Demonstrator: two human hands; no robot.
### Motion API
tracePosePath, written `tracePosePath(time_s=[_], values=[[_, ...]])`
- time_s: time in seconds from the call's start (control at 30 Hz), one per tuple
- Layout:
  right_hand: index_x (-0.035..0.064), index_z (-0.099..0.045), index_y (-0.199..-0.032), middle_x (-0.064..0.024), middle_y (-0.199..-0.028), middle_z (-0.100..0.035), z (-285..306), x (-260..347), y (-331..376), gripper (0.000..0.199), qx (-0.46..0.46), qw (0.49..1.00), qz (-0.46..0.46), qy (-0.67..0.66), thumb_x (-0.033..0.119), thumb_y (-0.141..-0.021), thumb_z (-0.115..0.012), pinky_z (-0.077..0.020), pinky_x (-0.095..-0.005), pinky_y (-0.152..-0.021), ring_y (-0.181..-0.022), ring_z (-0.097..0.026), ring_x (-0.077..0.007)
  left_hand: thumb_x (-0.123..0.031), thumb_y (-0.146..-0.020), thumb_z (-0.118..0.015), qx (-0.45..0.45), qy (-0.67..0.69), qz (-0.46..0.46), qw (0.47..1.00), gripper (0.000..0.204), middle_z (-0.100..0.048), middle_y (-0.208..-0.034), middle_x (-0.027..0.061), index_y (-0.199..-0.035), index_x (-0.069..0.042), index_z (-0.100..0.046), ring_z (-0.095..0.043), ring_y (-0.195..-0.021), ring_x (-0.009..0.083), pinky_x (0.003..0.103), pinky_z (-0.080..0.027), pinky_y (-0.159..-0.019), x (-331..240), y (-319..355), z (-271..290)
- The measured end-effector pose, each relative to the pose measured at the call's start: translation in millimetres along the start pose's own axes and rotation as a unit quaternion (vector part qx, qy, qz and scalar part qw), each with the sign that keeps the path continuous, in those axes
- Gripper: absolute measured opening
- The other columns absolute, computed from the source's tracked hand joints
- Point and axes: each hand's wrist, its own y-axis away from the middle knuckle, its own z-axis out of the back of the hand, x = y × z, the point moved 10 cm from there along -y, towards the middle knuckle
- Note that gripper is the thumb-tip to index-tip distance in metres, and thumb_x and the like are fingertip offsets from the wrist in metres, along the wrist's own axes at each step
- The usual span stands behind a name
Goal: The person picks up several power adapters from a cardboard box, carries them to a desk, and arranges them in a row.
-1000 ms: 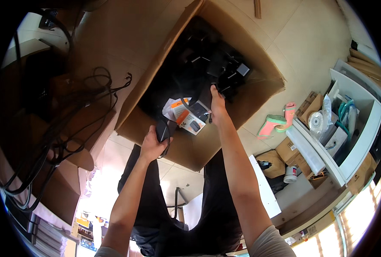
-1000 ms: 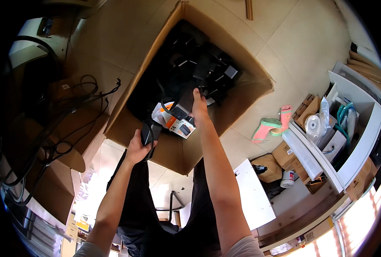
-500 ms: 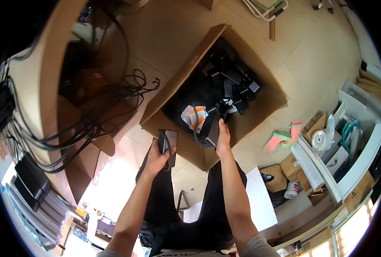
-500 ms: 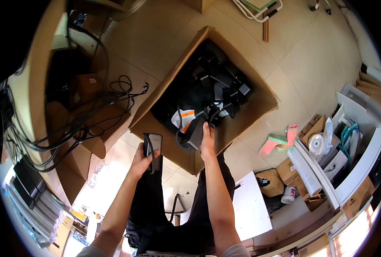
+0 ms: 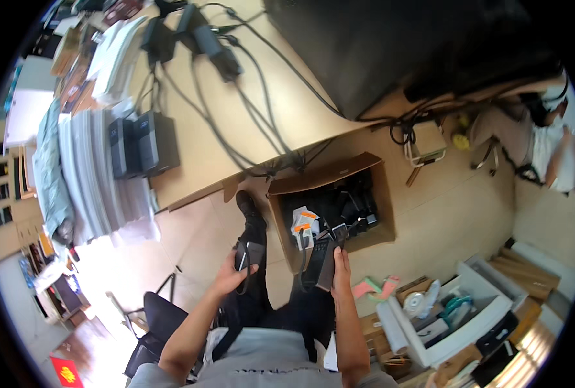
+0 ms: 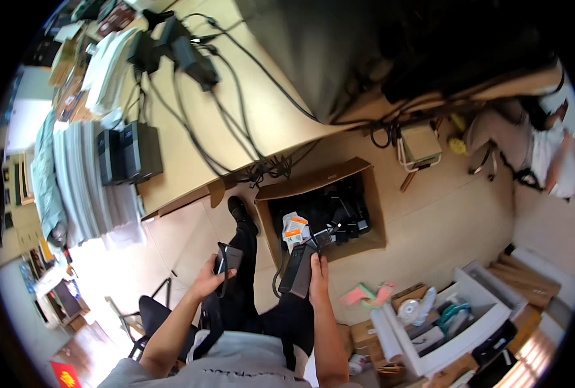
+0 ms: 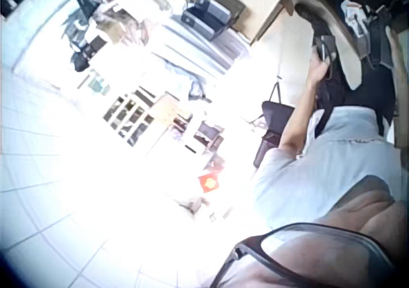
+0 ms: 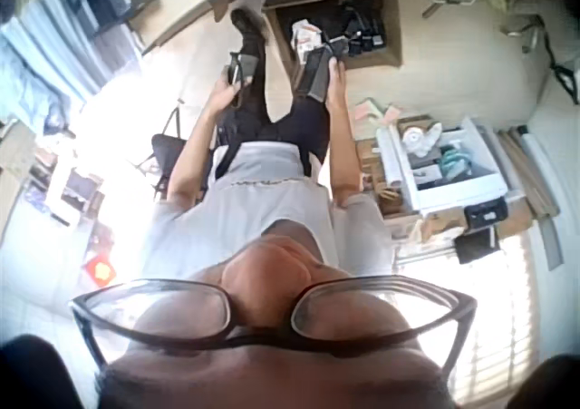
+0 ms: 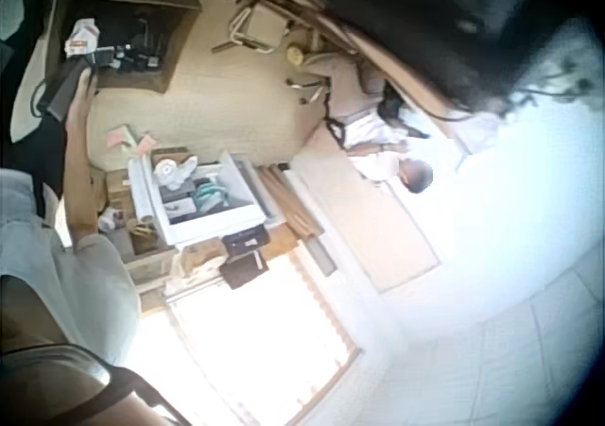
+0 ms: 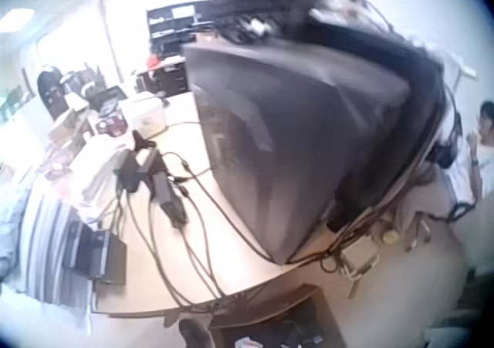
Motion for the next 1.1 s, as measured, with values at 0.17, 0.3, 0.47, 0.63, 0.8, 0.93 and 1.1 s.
tracePosePath(time_s=[0.17, 0.3, 0.47, 0.63, 0.8, 0.93, 1.1], values=[[0.0021, -0.055, -0.126, -0.0040, -0.107, -0.062, -52, 135, 114, 0.046, 0.063, 0.995, 0.068, 0.031, 0.042, -0.103, -0.054, -0.0493, -0.0267, -0.083, -0.094, -0.059, -0.0100, -0.042, -0.079, -0.080, 0.069, 0.029, 0.012, 0.997, 0.076, -0.065, -0.112, 0.0188, -0.129, 0.004, -0.049, -0.063, -0.105, 0.0293, 0.039, -0.048, -0.094, -64, 50, 74], [0.0028, -0.060, -0.124, -0.0042, -0.107, -0.065, -68, 202, 183, 0.044, -0.002, 0.989, 0.113, 0.098, 0.042, -0.105, -0.051, -0.0520, -0.0264, -0.082, -0.090, -0.062, -0.0104, -0.039, -0.083, -0.077, 0.065, 0.166, -0.084, 0.980, 0.065, -0.064, -0.106, 0.0154, -0.125, 0.001, -0.050, -0.063, -0.099, 0.0245, 0.039, -0.050, -0.088, -86, 50, 127], [0.0022, -0.059, -0.126, -0.0073, -0.102, -0.068, -143, 301, 258, 0.046, 0.003, 0.981, 0.179, 0.080, 0.041, -0.106, -0.047, -0.0559, -0.0276, -0.071, -0.081, -0.067, -0.0126, -0.033, -0.088, -0.075, 0.104, 0.208, -0.113, 0.966, 0.058, -0.065, -0.104, 0.0089, -0.128, 0.003, -0.054, -0.062, -0.095, 0.0168, 0.031, -0.050, -0.087, -127, 31, 186], [-0.0008, -0.053, -0.137, -0.0080, -0.118, -0.066, -200, 344, 248, 0.050, 0.019, 0.962, 0.242, 0.122, 0.038, -0.104, -0.052, -0.0511, -0.0262, -0.089, -0.101, -0.064, -0.0133, -0.033, -0.090, -0.073, 0.213, 0.375, -0.032, 0.902, 0.063, -0.064, -0.104, 0.0111, -0.134, 0.003, -0.046, -0.069, -0.089, 0.0197, 0.032, -0.058, -0.068, -142, 19, 204], [-0.0070, -0.039, -0.147, -0.0112, -0.130, -0.060, -250, 375, 193, 0.070, 0.059, 0.947, 0.282, 0.140, 0.040, -0.100, -0.061, -0.0447, -0.0271, -0.100, -0.112, -0.060, -0.0147, -0.033, -0.091, -0.070, 0.228, 0.426, 0.014, 0.875, 0.056, -0.064, -0.110, 0.0140, -0.130, 0.001, -0.047, -0.070, -0.088, 0.0240, 0.038, -0.061, -0.069, -140, 13, 209], [-0.0101, -0.033, -0.149, -0.0133, -0.130, -0.059, -296, 394, 168, 0.080, 0.044, 0.955, 0.248, 0.154, 0.043, -0.097, -0.065, -0.0468, -0.0265, -0.096, -0.109, -0.060, -0.0144, -0.030, -0.094, -0.066, 0.257, 0.489, 0.061, 0.831, 0.057, -0.064, -0.111, 0.0154, -0.137, -0.005, -0.039, -0.071, -0.088, 0.0276, 0.040, -0.062, -0.070, -147, 12, 211], [-0.0059, -0.040, -0.144, -0.0100, -0.115, -0.063, -321, 389, 113, 0.070, 0.188, 0.958, 0.192, 0.101, 0.042, -0.099, -0.064, -0.0511, -0.0233, -0.082, -0.092, -0.062, -0.0099, -0.029, -0.093, -0.064, 0.223, 0.520, 0.084, 0.820, 0.055, -0.064, -0.114, 0.0177, -0.135, -0.002, -0.040, -0.072, -0.085, 0.0324, 0.041, -0.063, -0.069, -157, 11, 222]])
